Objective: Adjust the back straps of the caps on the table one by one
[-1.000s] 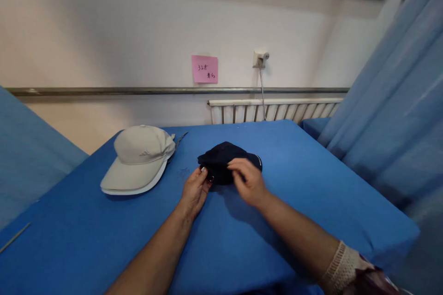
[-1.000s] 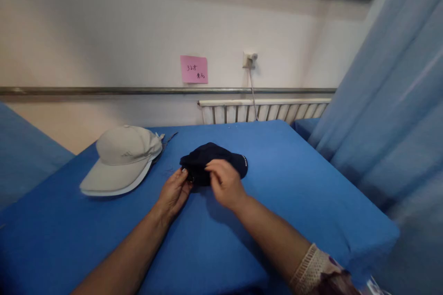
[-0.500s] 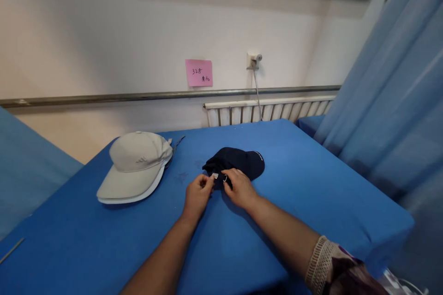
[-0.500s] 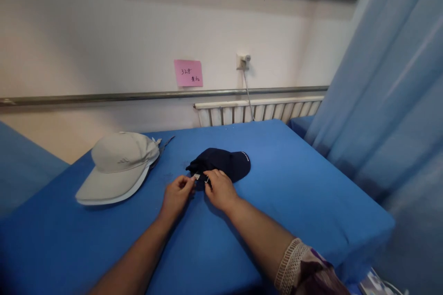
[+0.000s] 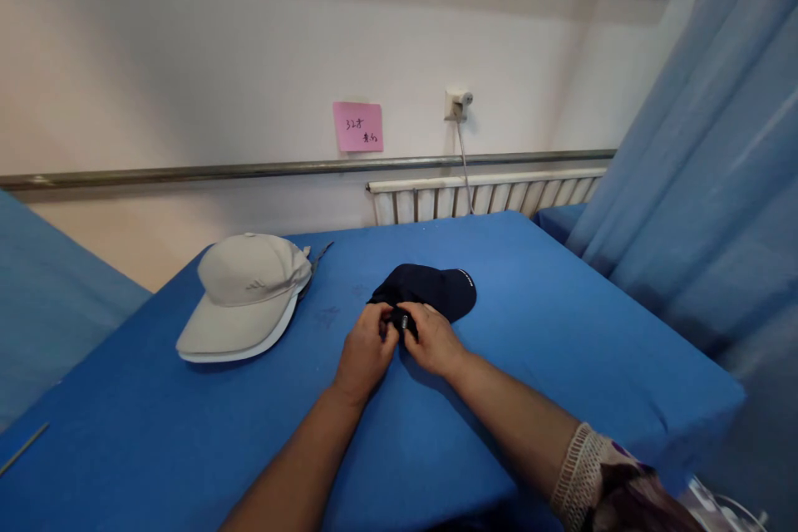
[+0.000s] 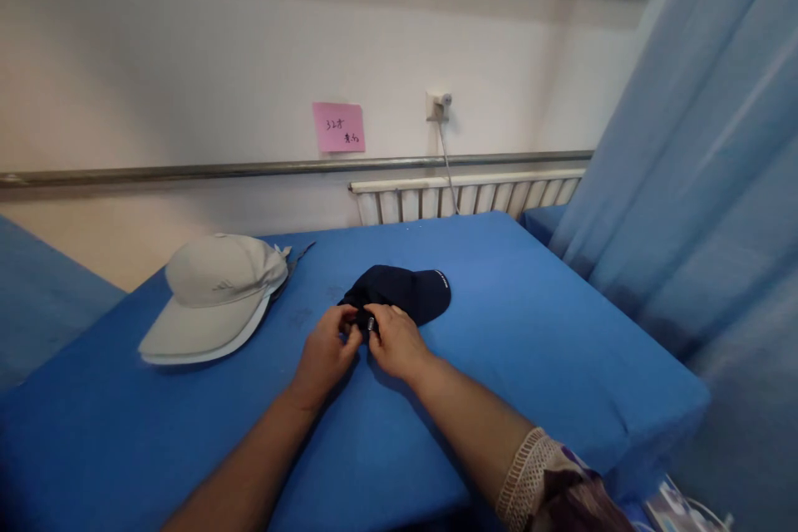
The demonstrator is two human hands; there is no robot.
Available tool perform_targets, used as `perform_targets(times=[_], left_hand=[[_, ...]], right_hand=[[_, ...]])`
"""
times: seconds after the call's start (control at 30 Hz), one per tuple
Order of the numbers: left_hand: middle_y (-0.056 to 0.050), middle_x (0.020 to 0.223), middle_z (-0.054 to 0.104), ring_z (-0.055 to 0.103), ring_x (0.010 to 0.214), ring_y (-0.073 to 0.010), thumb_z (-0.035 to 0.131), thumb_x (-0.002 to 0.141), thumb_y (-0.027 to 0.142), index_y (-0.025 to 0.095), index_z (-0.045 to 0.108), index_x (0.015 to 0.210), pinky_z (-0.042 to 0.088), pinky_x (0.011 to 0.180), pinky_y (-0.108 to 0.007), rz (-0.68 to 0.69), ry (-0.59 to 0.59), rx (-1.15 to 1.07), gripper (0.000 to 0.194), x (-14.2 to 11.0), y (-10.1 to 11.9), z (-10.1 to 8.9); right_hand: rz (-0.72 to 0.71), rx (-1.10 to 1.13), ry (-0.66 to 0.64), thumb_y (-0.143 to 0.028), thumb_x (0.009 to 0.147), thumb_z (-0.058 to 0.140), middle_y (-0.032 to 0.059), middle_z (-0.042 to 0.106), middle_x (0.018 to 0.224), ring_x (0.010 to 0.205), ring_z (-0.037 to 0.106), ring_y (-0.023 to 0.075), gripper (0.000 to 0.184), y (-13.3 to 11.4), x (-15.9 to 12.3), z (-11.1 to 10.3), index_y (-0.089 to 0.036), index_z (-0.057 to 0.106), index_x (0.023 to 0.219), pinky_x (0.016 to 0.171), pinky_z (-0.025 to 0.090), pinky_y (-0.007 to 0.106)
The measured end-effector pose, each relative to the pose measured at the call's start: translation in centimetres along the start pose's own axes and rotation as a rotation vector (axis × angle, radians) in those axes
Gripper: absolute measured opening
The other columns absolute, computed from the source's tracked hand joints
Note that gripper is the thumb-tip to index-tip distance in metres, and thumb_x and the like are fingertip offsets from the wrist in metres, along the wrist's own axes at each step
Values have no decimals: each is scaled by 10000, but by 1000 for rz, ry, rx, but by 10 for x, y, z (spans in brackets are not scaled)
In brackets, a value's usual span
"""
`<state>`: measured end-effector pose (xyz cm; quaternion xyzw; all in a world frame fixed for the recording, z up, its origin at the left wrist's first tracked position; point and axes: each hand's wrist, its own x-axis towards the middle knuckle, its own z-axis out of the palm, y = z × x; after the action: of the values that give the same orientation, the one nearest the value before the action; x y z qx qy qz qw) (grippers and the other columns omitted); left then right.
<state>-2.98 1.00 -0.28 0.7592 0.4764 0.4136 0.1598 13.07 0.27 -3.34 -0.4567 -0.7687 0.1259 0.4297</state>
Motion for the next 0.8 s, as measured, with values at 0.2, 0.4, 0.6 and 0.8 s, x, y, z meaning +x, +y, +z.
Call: perform_targets(times=[0.2, 0.4, 0.6, 0.8], left_hand=[[-95, 1127, 647, 686, 902, -213, 555, 813, 260, 192, 536, 1157, 562, 805, -398, -251, 131, -420, 351, 3, -17, -4], [-73, 1111, 683, 647, 1031, -241, 614, 823, 285, 225, 645, 1121, 498, 957, -439, -8, -39, -95, 306, 2, -16, -6], [-80, 1090, 694, 634, 1041, -244, 597, 857, 324, 210, 666, 1045, 493, 949, -423, 73, -93, 13, 231, 2, -5, -7], [-73, 1020, 747, 680, 963, -246, 506, 915, 422, 216, 716, 1000, 508, 905, -389, -124, 29, -89, 306, 4, -6, -10]], right_hand=[[75, 187, 107, -88, 819, 532, 76, 664, 1086, 1035, 619, 213, 374, 6, 4, -1, -203, 588, 1171, 943, 494, 385], [20, 287, 118, -90, 850, 537, 64, 643, 1087, 1048, 607, 193, 349, 3, 4, -8, -222, 608, 1165, 953, 488, 365], [-69, 180, 22, -97, 858, 560, 72, 625, 1075, 1018, 590, 198, 367, -4, 0, -7, -230, 596, 1199, 906, 504, 373], [-44, 68, 14, -162, 888, 556, 95, 638, 1053, 1004, 587, 222, 269, -8, 0, -4, -185, 589, 1154, 904, 497, 396]])
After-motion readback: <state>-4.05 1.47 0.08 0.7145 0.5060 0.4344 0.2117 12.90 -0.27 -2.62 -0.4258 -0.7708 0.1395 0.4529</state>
